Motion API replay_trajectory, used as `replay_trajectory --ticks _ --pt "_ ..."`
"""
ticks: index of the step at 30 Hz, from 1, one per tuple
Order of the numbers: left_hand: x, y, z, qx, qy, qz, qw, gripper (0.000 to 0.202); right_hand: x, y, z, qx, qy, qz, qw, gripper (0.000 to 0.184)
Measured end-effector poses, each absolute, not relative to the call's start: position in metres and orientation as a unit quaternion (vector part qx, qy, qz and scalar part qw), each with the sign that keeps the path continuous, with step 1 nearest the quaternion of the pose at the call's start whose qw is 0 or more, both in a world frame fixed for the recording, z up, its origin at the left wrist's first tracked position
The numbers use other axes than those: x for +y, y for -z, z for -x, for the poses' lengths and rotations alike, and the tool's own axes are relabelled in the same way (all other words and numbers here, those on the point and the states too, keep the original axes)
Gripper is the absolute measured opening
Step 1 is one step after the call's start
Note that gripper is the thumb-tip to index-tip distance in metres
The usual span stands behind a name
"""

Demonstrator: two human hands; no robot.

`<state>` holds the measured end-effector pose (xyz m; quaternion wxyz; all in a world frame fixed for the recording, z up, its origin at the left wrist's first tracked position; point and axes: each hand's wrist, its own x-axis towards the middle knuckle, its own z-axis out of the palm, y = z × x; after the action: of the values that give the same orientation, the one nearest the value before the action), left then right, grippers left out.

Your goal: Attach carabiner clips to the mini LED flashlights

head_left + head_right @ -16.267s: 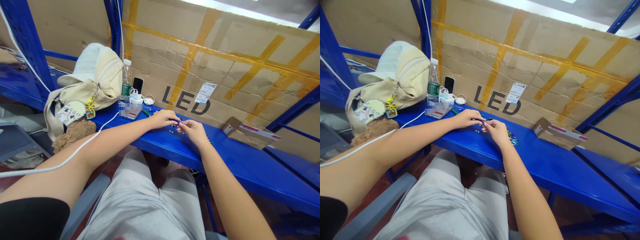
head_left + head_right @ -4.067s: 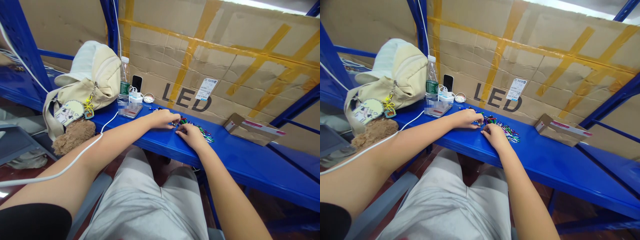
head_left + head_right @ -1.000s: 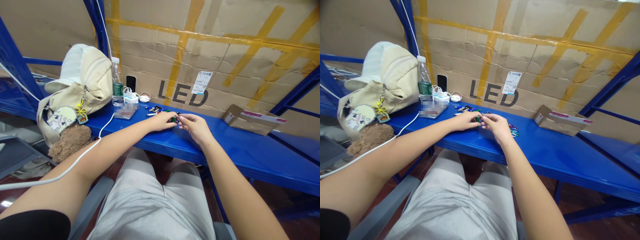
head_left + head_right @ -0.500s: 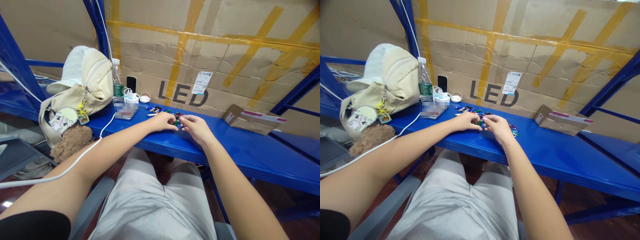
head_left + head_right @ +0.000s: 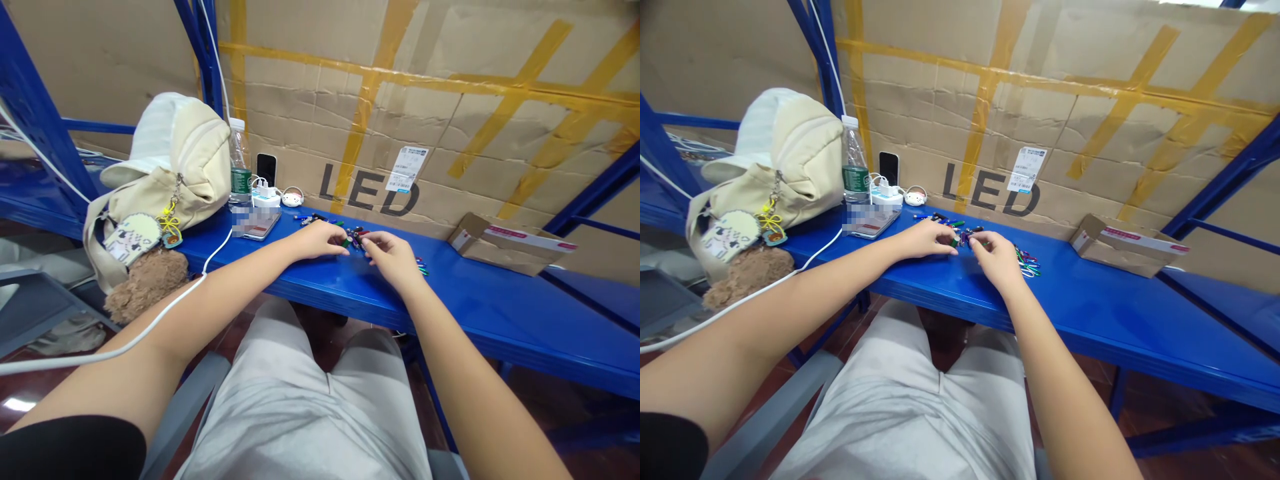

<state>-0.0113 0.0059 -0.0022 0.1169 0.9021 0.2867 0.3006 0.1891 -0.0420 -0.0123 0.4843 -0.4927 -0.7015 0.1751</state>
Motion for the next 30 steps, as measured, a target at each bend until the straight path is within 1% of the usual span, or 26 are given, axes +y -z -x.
replay_trajectory --ticks 2,4,7,9,11,13,16,21,26,30 --pt "0.01 -0.003 0.028 0.321 -0.352 -0.873 0.103 0.026 -0.038 0.011 -0.189 -0.755 -0.053 0.495 0.428 0.016" --pt "0.014 -0.006 0.044 0.36 -0.392 -0.842 0.084 0.028 -0.029 0.009 -0.189 -0.786 0.019 0.497 0.368 0.015" --pt "0.017 -0.007 0.061 0.386 -0.387 -0.835 0.065 0.026 -0.008 0.003 -0.185 -0.814 0.047 0.515 0.265 0.015" --pt "0.017 -0.005 0.064 0.39 -0.369 -0.84 0.076 0.026 0.006 0.0 -0.18 -0.834 0.059 0.512 0.199 0.015" --pt "0.017 -0.002 0.063 0.391 -0.358 -0.843 0.089 0.026 0.017 -0.003 -0.173 -0.837 0.07 0.52 0.154 0.015" --pt "0.017 0.0 0.061 0.389 -0.352 -0.846 0.091 0.027 0.025 -0.003 -0.166 -0.824 0.076 0.548 0.126 0.015" --pt "0.018 0.001 0.059 0.377 -0.332 -0.861 0.077 0.028 0.03 -0.003 -0.161 -0.802 0.06 0.584 0.106 0.015" --pt "0.011 0.001 0.056 0.3 -0.301 -0.903 0.071 0.025 0.025 0.001 -0.165 -0.797 0.069 0.588 0.121 0.017" --pt "0.003 -0.002 0.047 0.24 -0.267 -0.933 0.034 0.017 0.02 0.004 -0.164 -0.791 0.07 0.593 0.131 0.025" --pt "0.003 -0.001 0.045 0.227 -0.253 -0.94 0.023 0.017 0.023 0.005 -0.158 -0.783 0.074 0.604 0.13 0.023"
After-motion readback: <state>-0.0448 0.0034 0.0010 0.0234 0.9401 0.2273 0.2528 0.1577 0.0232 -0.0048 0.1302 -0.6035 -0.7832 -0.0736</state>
